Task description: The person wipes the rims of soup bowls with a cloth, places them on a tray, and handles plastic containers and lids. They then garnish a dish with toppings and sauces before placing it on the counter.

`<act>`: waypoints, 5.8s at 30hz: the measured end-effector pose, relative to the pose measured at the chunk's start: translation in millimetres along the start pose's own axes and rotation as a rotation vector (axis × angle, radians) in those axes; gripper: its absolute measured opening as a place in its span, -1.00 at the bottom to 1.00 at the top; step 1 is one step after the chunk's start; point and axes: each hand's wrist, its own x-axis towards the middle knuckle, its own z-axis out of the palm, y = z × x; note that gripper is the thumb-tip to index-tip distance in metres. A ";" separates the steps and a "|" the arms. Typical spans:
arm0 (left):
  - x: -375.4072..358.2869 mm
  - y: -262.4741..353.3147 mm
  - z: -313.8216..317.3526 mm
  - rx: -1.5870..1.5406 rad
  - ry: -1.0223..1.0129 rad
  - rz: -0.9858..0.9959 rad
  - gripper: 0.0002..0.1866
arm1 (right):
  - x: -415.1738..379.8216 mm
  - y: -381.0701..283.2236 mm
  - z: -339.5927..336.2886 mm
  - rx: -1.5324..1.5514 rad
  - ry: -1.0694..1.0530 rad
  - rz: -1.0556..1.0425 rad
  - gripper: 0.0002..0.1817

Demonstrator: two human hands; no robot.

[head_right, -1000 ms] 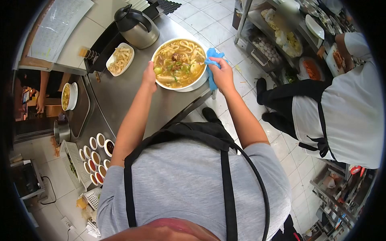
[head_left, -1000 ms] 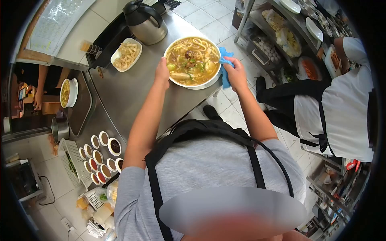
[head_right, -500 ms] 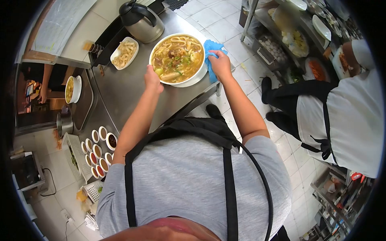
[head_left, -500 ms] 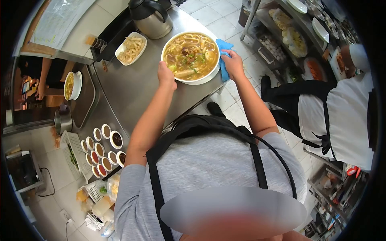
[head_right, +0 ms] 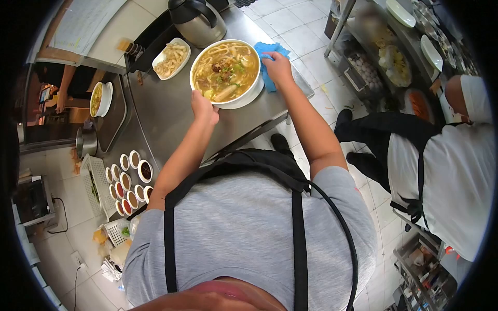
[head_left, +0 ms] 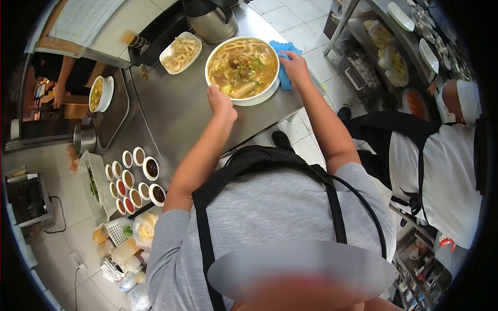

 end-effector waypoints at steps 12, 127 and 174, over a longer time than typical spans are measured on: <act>-22.7 -4.7 -3.3 -0.051 -0.008 -0.024 -0.65 | -99.9 21.0 22.1 -0.062 0.079 -0.112 -0.69; 48.1 25.2 -102.1 -0.350 0.105 0.038 -0.80 | -22.9 -63.1 -4.0 0.161 -0.904 0.612 -0.37; -61.0 14.9 -221.8 1.102 -0.177 0.669 -0.59 | -97.2 -22.6 312.6 0.190 -0.940 0.528 -0.33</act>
